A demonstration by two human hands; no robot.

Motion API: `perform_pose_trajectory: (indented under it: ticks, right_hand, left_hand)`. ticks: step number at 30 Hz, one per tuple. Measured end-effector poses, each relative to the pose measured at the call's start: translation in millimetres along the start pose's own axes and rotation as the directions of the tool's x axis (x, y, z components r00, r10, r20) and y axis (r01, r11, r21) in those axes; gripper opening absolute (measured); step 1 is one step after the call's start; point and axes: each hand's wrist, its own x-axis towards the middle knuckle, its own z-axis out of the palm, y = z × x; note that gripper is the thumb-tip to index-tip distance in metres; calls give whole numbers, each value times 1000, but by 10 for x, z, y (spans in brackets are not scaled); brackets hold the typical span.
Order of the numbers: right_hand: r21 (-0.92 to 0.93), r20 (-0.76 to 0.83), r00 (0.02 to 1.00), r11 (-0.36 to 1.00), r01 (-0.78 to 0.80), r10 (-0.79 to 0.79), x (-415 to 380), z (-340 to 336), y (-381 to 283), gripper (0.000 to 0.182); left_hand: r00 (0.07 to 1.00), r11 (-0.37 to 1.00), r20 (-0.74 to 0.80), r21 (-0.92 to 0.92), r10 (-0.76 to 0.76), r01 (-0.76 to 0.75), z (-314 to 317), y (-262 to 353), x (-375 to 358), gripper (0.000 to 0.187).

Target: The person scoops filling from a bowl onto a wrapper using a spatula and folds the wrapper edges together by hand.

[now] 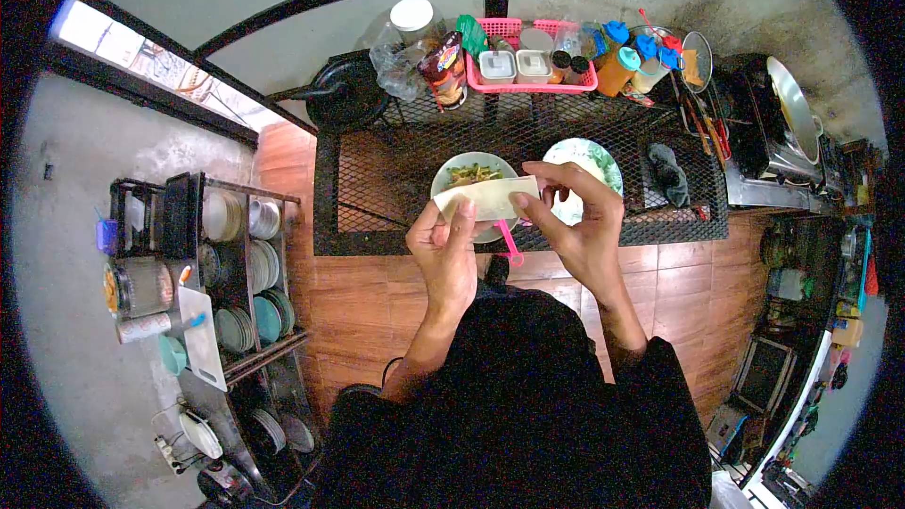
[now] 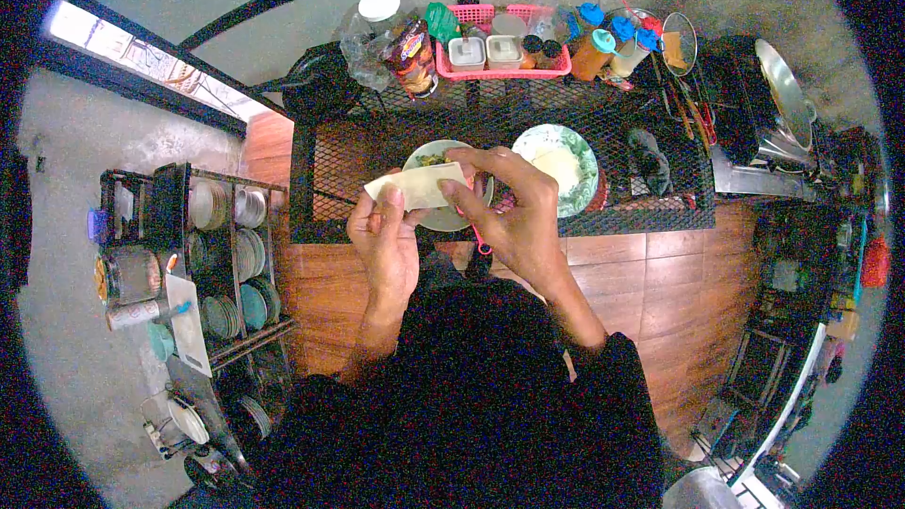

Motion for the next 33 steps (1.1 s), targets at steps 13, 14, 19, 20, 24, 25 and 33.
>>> perform_pose_trajectory:
  ticks: [13,14,19,20,24,25,33]
  right_hand:
    - [164,6,1000,986,-10,9,-70,-33,-35,39]
    - [147,6,1000,989,13,-14,-78,-29,-25,41]
    - [138,-7,1000,990,-7,8,-84,-1,-39,46]
    - [131,-31,999,991,16,-12,-87,11,-9,44]
    - [116,-11,1000,993,-13,15,-72,13,-11,40]
    - [114,-6,1000,993,-18,19,-61,14,1,40]
    - [-216,135,977,957,192,-165,-37,-23,48,41]
  left_hand:
    - [979,965,98,178,179,-195,91,262,-130,21]
    - [984,969,84,180,157,-170,83,245,-139,21]
    - [992,980,71,167,102,-112,34,180,-154,22]
    - [998,988,51,144,48,-55,34,176,-155,25]
    - [978,977,118,-104,-173,185,33,80,-80,38]
    - [945,934,207,-204,-252,294,-13,9,-54,48]
    - [952,912,169,-285,-255,295,-4,-253,-150,49]
